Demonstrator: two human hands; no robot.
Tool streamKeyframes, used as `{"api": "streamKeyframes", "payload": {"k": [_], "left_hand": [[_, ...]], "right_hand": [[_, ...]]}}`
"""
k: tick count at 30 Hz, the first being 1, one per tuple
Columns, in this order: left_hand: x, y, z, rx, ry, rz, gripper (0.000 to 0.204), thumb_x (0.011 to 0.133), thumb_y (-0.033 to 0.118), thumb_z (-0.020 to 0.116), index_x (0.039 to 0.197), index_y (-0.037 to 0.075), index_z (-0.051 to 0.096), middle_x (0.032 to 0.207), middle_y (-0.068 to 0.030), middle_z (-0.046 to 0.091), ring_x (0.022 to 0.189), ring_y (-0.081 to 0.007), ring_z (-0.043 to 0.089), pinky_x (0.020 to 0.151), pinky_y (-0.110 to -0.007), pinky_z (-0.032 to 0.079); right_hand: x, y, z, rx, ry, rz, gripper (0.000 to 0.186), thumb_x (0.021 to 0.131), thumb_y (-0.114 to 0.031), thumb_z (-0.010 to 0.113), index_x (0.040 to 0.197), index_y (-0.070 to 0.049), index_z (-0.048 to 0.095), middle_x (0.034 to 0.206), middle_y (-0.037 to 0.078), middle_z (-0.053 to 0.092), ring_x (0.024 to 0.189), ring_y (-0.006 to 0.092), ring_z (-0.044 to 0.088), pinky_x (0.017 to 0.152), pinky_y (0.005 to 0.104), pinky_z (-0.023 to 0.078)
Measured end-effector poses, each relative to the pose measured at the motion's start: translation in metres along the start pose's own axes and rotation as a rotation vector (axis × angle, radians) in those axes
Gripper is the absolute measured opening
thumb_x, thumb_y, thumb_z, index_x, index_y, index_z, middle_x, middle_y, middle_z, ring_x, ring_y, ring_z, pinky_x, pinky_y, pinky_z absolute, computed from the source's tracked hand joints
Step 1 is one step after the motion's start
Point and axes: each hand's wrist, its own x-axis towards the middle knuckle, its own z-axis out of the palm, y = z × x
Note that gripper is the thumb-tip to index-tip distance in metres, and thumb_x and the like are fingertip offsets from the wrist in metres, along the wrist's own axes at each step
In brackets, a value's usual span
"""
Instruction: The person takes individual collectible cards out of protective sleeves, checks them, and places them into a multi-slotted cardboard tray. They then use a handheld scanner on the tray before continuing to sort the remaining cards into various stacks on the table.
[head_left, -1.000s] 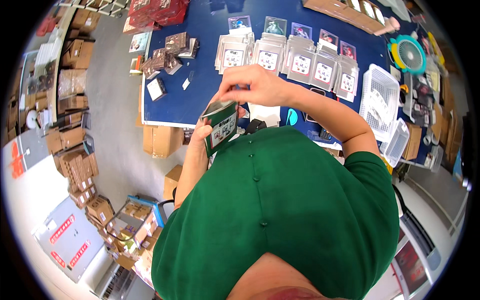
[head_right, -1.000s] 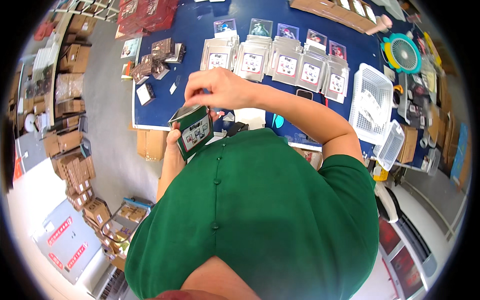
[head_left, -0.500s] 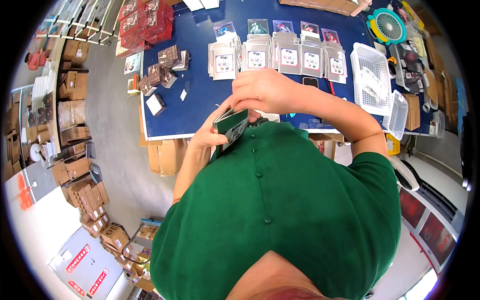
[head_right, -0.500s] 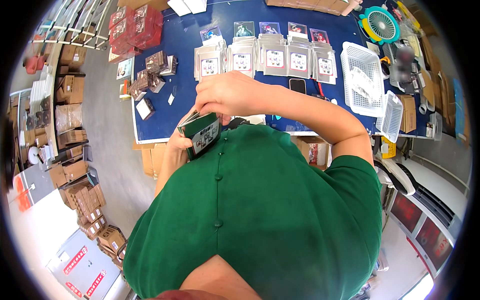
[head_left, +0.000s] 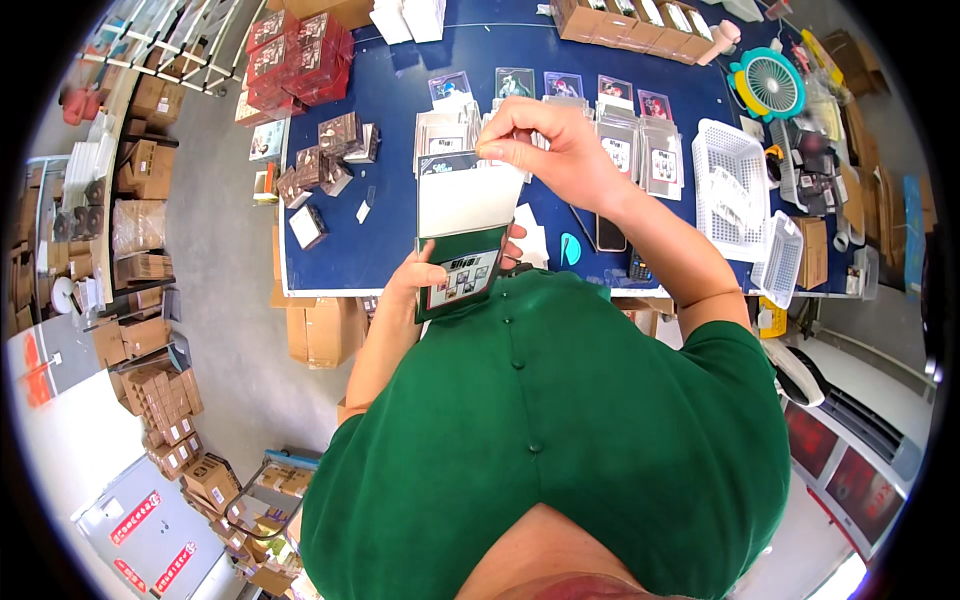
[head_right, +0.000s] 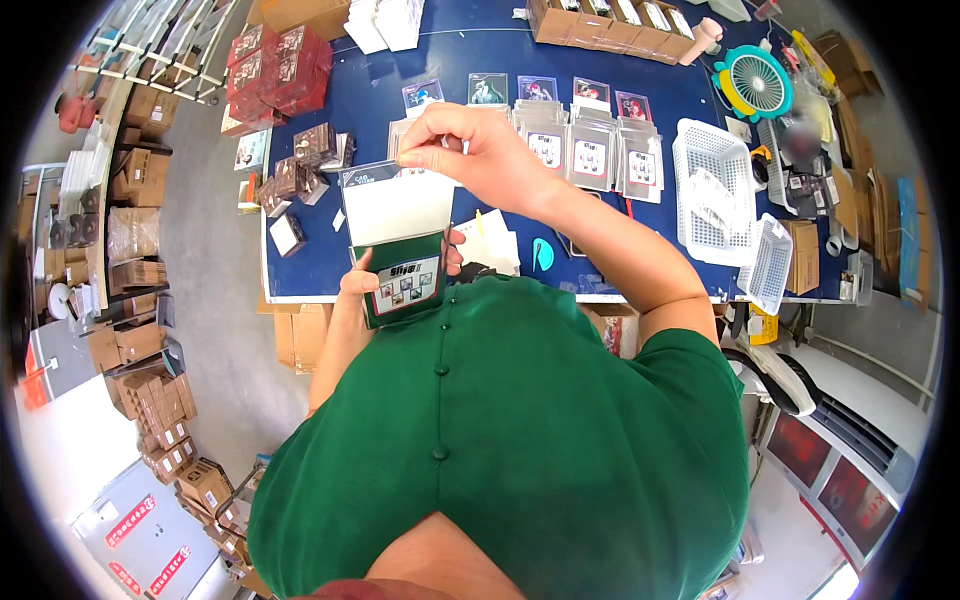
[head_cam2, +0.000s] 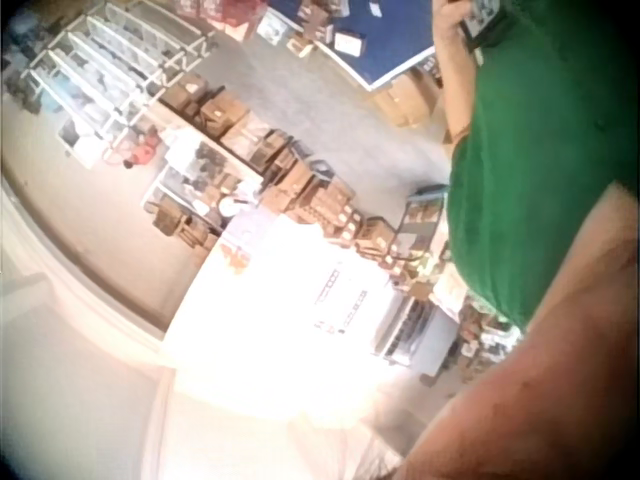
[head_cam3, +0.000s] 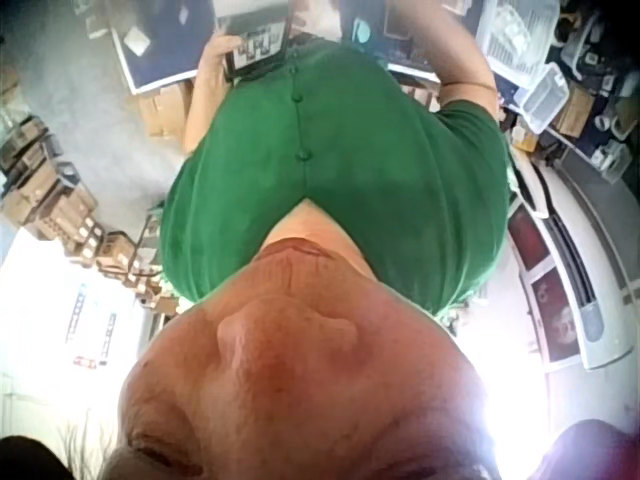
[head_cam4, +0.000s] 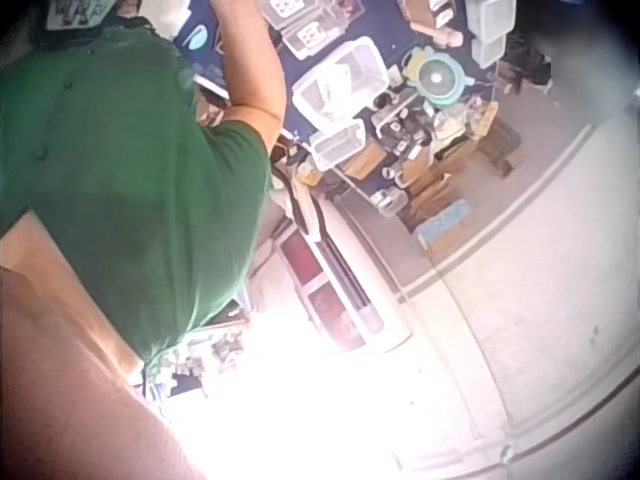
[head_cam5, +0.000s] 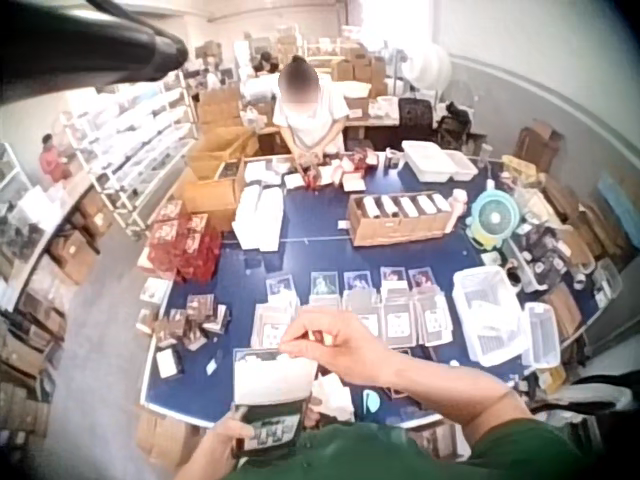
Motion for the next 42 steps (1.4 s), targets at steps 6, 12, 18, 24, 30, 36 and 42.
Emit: {"api": "streamKeyframes", "payload": {"k": [6, 12, 18, 24, 30, 36, 42], "left_hand": [[0.02, -0.016, -0.011, -0.123, -0.013, 0.009, 0.099, 0.066, 0.038, 0.076, 0.146, -0.004, 0.035, 0.138, -0.028, 0.049, 0.122, -0.0353, 0.056, 0.104, -0.046, 0.047], [0.039, -0.012, -0.016, 0.061, 0.026, -0.051, 0.113, 0.059, 0.047, 0.078, 0.149, -0.002, 0.03, 0.135, -0.0279, 0.049, 0.121, -0.0368, 0.056, 0.103, -0.045, 0.049], [0.052, -0.017, -0.018, 0.016, 0.025, -0.032, 0.11, 0.063, 0.045, 0.078, 0.151, 0.0, 0.029, 0.132, -0.0277, 0.053, 0.12, -0.039, 0.057, 0.102, -0.047, 0.05], [0.058, -0.031, -0.049, -0.084, 0.229, -0.035, 0.089, 0.074, 0.054, 0.065, 0.142, 0.001, 0.043, 0.129, -0.0222, 0.058, 0.114, -0.0358, 0.063, 0.096, -0.048, 0.054], [0.103, -0.016, -0.044, -0.201, 0.262, 0.198, 0.085, 0.08, 0.04, 0.059, 0.154, 0.009, 0.03, 0.146, -0.0262, 0.043, 0.126, -0.04, 0.054, 0.102, -0.05, 0.049], [0.105, -0.046, -0.165, -0.092, 0.798, 0.233, 0.058, 0.097, 0.028, 0.056, 0.146, 0.005, 0.039, 0.139, -0.0185, 0.048, 0.125, -0.0327, 0.053, 0.103, -0.047, 0.046], [0.063, -0.069, -0.205, 0.05, 1.095, 0.038, 0.047, 0.097, 0.022, 0.059, 0.139, 0.004, 0.048, 0.13, -0.0147, 0.055, 0.116, -0.0269, 0.058, 0.095, -0.039, 0.051]], "right_hand": [[-0.003, 0.02, -0.008, -0.447, 0.081, -0.36, 0.035, 0.08, -0.012, 0.076, 0.114, -0.012, 0.066, 0.118, 0.006, 0.061, 0.106, 0.024, 0.056, 0.087, 0.0378, 0.045], [-0.015, 0.034, -0.012, -0.501, 0.046, -0.319, 0.065, 0.075, -0.019, 0.08, 0.136, -0.017, 0.057, 0.151, 0.009, 0.042, 0.139, 0.0343, 0.038, 0.11, 0.048, 0.035], [-0.018, 0.045, -0.023, -0.409, 0.011, -0.282, 0.062, 0.082, -0.023, 0.076, 0.139, -0.012, 0.054, 0.148, 0.01, 0.047, 0.14, 0.0329, 0.039, 0.112, 0.0478, 0.033], [-0.045, 0.08, -0.001, -0.436, -0.131, -0.234, 0.052, 0.086, -0.029, 0.072, 0.133, -0.011, 0.06, 0.137, 0.007, 0.058, 0.139, 0.0294, 0.042, 0.109, 0.0465, 0.034], [-0.062, 0.128, 0.008, 0.055, 0.145, 0.419, 0.056, 0.086, -0.025, 0.074, 0.136, -0.006, 0.054, 0.123, 0.015, 0.063, 0.11, 0.0245, 0.062, 0.096, 0.0405, 0.046], [-0.072, 0.259, 0.023, 0.495, 0.175, 0.728, 0.018, 0.089, -0.02, 0.071, 0.093, -0.002, 0.07, 0.081, 0.003, 0.071, 0.054, 0.0074, 0.054, 0.044, 0.0249, 0.041], [-0.05, 0.387, -0.002, -0.276, 0.399, 0.718, 0.032, 0.086, -0.031, 0.072, 0.085, 0.001, 0.068, 0.075, 0.018, 0.068, 0.069, 0.0272, 0.067, 0.061, 0.0422, 0.05]]}}
